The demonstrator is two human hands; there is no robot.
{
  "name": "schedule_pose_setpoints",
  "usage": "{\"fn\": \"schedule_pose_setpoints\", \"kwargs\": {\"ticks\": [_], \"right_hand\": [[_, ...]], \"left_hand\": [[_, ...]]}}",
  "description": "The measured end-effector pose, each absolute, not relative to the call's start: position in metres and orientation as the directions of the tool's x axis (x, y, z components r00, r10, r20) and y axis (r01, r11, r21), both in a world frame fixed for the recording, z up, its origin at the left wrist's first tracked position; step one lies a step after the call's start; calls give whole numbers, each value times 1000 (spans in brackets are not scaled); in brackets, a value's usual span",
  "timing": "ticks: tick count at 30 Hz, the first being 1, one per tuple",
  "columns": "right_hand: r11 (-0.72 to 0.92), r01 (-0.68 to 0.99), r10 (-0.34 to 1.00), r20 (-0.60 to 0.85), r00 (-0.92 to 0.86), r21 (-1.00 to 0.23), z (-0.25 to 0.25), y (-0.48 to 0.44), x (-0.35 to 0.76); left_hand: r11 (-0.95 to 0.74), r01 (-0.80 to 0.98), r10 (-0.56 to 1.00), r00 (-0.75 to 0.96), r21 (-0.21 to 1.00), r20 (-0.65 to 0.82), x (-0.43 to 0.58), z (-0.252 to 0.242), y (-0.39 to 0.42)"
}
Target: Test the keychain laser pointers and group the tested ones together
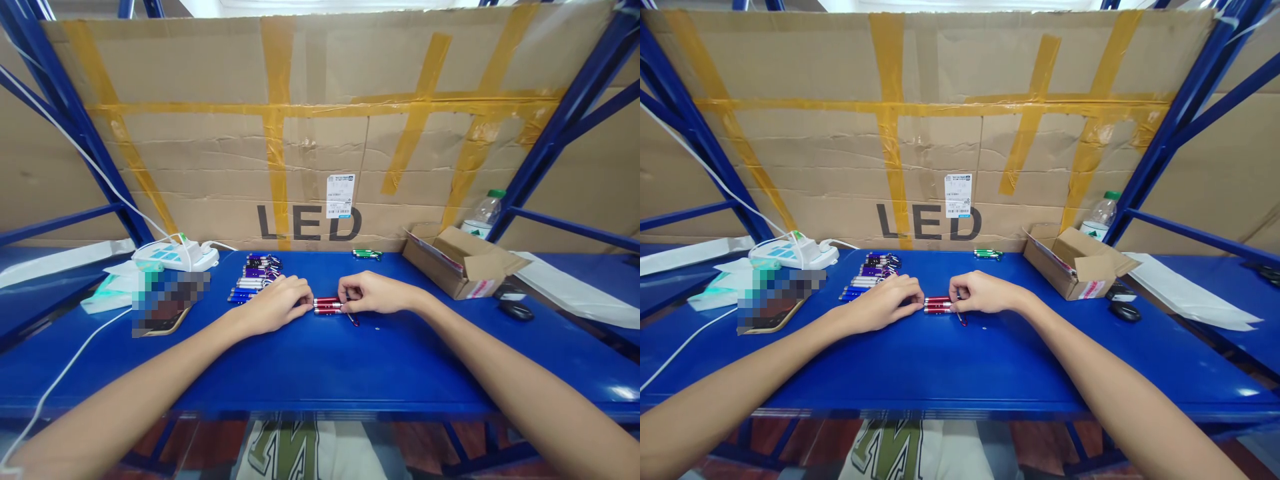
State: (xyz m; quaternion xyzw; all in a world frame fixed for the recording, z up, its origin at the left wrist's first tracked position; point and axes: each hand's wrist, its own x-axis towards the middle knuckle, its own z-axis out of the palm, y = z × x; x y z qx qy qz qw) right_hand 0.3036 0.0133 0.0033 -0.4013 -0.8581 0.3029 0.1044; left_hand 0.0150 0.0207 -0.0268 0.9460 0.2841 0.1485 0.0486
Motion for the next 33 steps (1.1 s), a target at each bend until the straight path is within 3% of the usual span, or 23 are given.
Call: {"fn": "schedule_pose_setpoints", "kwargs": {"ticks": [5, 10, 14, 33], "right_hand": [[511, 623, 755, -38, -655, -592, -1, 16, 305], [642, 618, 734, 129, -667, -453, -6, 17, 303], [677, 624, 704, 98, -703, -390, -11, 16, 299], [667, 620, 711, 102, -696, -413, -16, 15, 296]], "left_hand": [[-819, 541, 574, 781, 193, 248, 16, -26, 18], [-764, 592, 642, 738, 255, 209, 15, -22, 12], [-771, 594, 635, 743, 227, 211, 16, -21, 9], [-785, 583, 618, 759, 211, 205, 18, -22, 12]]}}
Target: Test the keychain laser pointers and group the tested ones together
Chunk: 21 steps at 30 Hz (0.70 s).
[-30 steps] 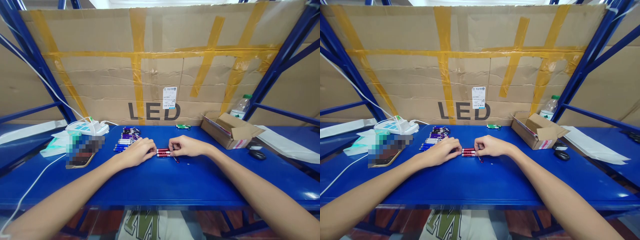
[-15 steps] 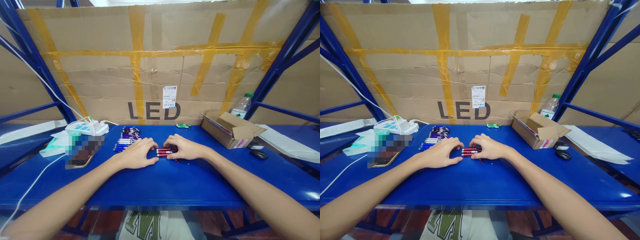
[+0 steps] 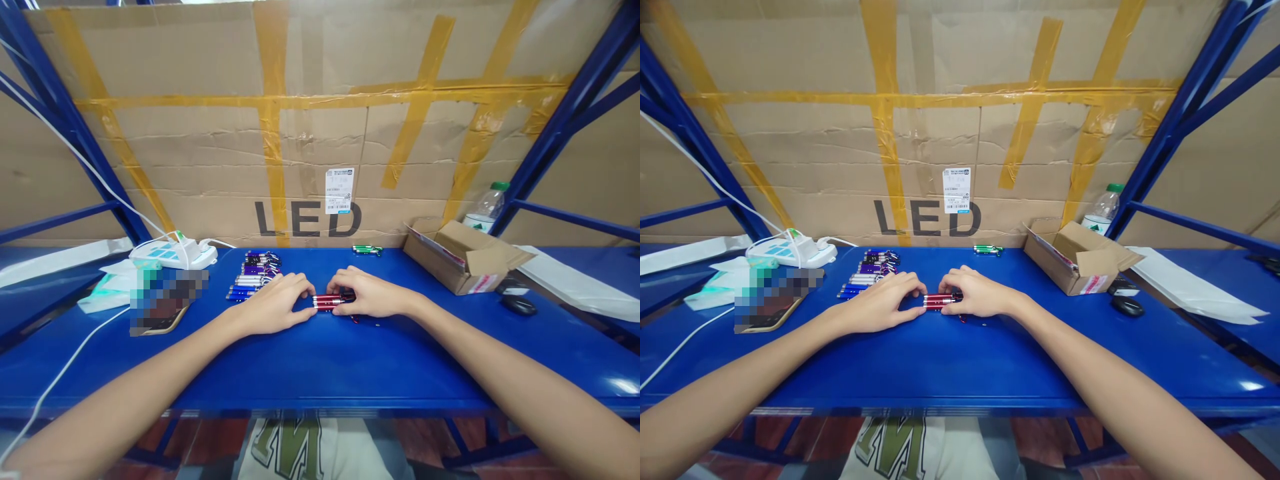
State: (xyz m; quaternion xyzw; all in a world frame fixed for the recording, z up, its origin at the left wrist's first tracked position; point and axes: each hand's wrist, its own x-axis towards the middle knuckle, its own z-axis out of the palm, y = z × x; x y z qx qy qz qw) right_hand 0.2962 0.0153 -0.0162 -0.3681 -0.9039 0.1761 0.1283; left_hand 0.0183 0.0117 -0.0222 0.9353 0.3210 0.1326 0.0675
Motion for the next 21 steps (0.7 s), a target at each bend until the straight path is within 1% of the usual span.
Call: {"fn": "schedule_pose_setpoints", "kwargs": {"ticks": [5, 9, 16, 21], "right_hand": [[672, 609, 703, 106, -703, -420, -13, 15, 299], [675, 608, 715, 167, -679, -418, -12, 18, 302], [626, 668, 778, 265, -570, -401, -19, 26, 303], [572, 743, 819, 300, -489, -347, -21, 33, 307]], "left_hand": [[-780, 581, 622, 760, 230, 188, 16, -19, 11], [-767, 591, 637, 749, 249, 182, 15, -19, 12], [-767, 589, 637, 745, 253, 198, 14, -22, 15], [-767, 589, 638, 744, 254, 198, 14, -22, 15]]}}
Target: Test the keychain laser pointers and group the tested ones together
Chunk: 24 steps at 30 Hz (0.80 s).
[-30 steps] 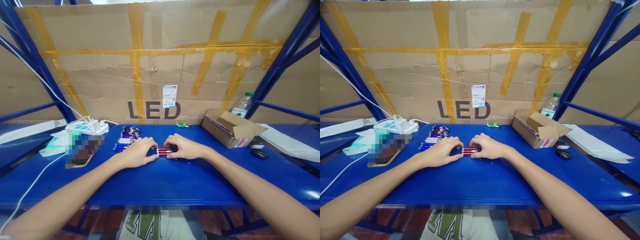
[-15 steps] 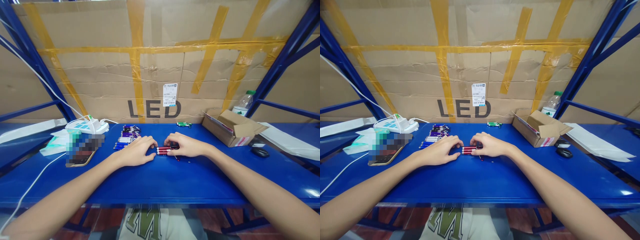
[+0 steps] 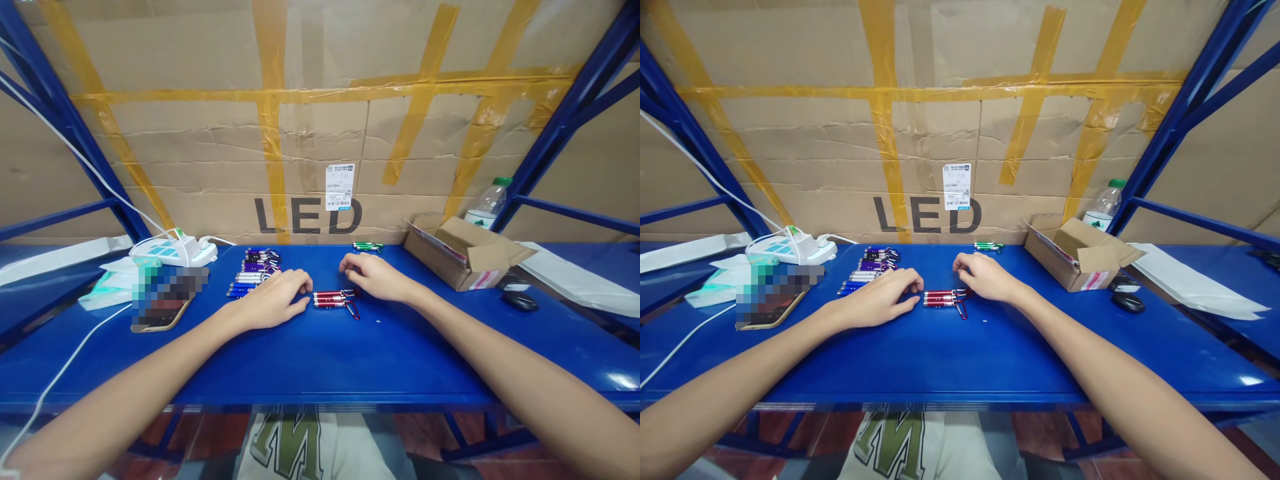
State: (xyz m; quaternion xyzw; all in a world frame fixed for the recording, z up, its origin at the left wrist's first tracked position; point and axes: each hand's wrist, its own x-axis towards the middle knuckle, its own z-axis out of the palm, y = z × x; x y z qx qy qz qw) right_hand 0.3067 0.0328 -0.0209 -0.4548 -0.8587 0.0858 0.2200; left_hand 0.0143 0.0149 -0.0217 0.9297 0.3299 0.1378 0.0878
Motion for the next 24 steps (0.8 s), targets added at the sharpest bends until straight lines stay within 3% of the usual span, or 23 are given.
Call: {"fn": "schedule_pose_setpoints", "kwargs": {"ticks": [9, 24], "right_hand": [[255, 934, 946, 266, -187, -251, -21, 48, 323], [-50, 994, 989, 137, 64, -102, -36, 63, 345]], "left_hand": [[-758, 591, 646, 740, 277, 187, 13, -22, 16], [-747, 600, 657, 734, 287, 173, 11, -22, 17]]}}
